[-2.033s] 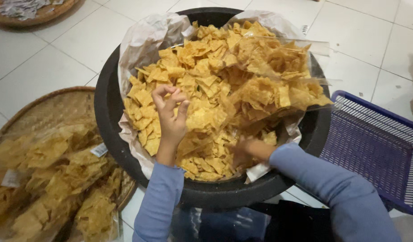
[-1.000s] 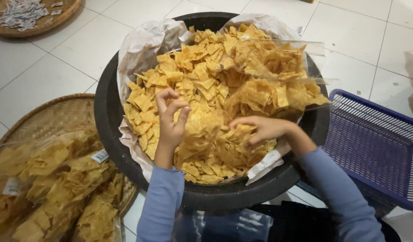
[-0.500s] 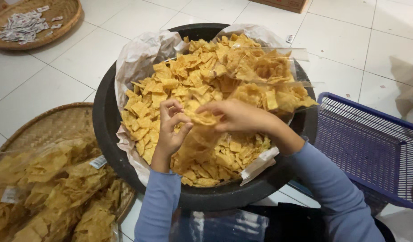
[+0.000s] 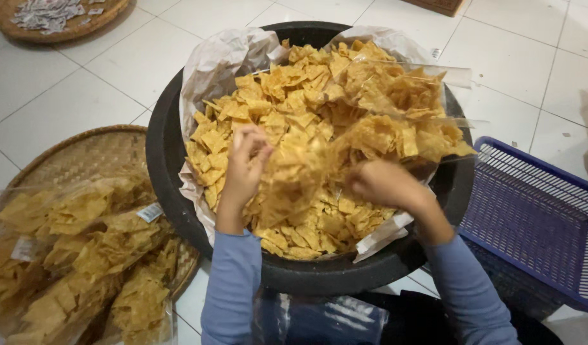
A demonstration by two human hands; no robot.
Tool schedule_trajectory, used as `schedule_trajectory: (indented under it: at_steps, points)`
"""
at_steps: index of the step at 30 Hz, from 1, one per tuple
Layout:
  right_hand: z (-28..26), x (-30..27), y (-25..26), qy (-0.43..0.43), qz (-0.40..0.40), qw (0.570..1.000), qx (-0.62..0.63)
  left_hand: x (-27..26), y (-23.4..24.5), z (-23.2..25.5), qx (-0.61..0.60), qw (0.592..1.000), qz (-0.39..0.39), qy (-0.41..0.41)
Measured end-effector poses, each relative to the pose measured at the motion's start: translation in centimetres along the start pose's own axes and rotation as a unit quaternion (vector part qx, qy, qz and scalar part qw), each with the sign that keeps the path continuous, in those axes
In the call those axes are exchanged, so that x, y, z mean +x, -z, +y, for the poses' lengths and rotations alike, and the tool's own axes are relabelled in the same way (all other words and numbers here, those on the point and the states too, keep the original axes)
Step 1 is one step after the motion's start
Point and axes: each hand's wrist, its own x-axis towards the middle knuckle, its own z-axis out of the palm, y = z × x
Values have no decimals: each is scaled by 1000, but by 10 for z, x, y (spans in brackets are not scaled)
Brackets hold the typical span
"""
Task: The person scoops fried snacks from a large bowl into plastic bags, weighs them on a digital scale, and places the filled bags into a basket.
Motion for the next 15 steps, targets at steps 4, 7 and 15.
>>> schedule_trajectory:
  at_steps: [4,7,15]
  points:
    - [-8,47,-89,-19,-249,965,-83,3,4,-5,-81,989,101,77]
    - [-19,96,-167,82,-229,967,-72,1,7,-11,-57,989,138,-18]
    - [-17,103,-252,118,-257,959,22,0,7,-20,-72,988,111,-79]
